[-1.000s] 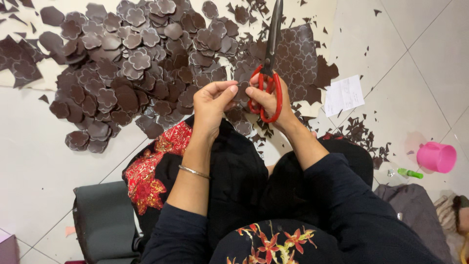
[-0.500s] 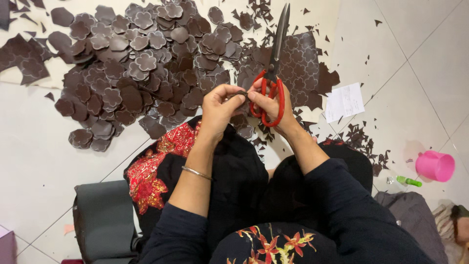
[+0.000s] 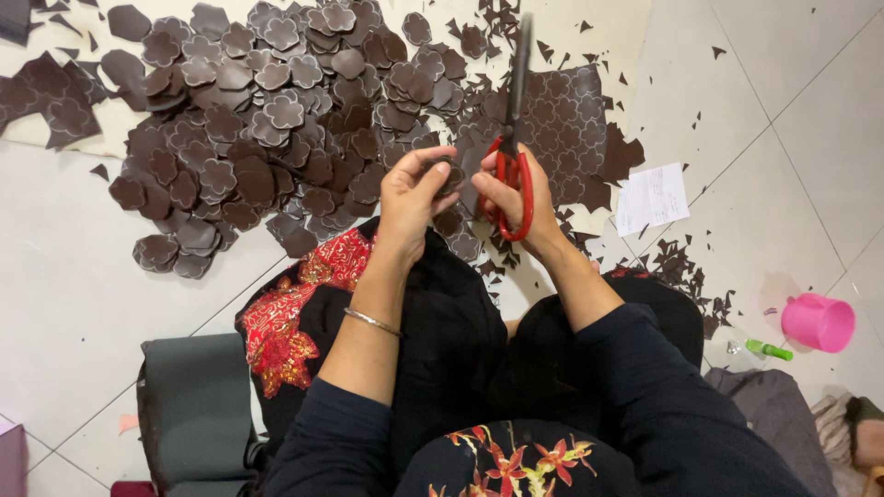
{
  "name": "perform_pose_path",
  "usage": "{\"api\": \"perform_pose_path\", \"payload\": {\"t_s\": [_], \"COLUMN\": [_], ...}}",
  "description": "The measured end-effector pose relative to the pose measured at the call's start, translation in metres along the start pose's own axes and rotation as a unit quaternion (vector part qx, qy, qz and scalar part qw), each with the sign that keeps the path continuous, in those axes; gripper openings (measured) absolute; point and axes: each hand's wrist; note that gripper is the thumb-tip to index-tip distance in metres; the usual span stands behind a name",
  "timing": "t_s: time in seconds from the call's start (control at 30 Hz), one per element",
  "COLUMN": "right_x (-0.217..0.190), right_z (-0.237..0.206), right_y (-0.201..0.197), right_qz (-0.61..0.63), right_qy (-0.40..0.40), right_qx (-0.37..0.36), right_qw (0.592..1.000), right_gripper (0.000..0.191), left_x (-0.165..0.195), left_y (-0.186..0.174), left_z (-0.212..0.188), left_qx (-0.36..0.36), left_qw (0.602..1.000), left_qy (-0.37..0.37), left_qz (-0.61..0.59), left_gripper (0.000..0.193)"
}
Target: The person sits on the floor and uses red-handled scissors to cut flower-shaped pieces from a brown patterned sheet. They repeatedly pick up the sheet, cut along the outlines, and place the finished shapes into a growing pile on the floor.
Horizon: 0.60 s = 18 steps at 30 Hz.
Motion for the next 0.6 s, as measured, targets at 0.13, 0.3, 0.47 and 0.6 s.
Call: {"api": "perform_pose_path", "payload": {"t_s": [0.13, 0.3, 0.47, 0.6], "right_x": [0.004, 0.001, -0.010, -0.013], "right_z": [0.005, 0.001, -0.006, -0.008], "right_y": [-0.002, 0.001, 0.003, 0.002], "right_qz": [-0.038, -0.142, -0.168, -0.137], "right_qy": [0.003, 0.040, 0.122, 0.088], "right_qx": [-0.051, -0.107, -0.156, -0.209], "right_qw": [0.998, 0.983, 0.966, 0.964], "right_gripper": [0.037, 0.040, 0.041, 0.047], "left_x": [0.008, 0.016, 0.023, 0.028], "left_y": [-0.002, -0.002, -0.005, -0.007], "left_z": [0.000, -0.001, 0.001, -0.001], "left_qx": [0.009, 0.029, 0.063, 0.059], "left_qw": [0.999, 0.996, 0.992, 0.988], "left_qy": [0.027, 0.080, 0.102, 0.143], "left_qz": [-0.023, 0.012, 0.032, 0.014], "left_gripper": [0.024, 0.029, 0.032, 0.034]}}
Point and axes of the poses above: each hand's wrist, its own z-axis towards the middle knuckle, its own y-axis out of the palm, x = y × z, and after that the axes turned 8 degrees about y, right-handed
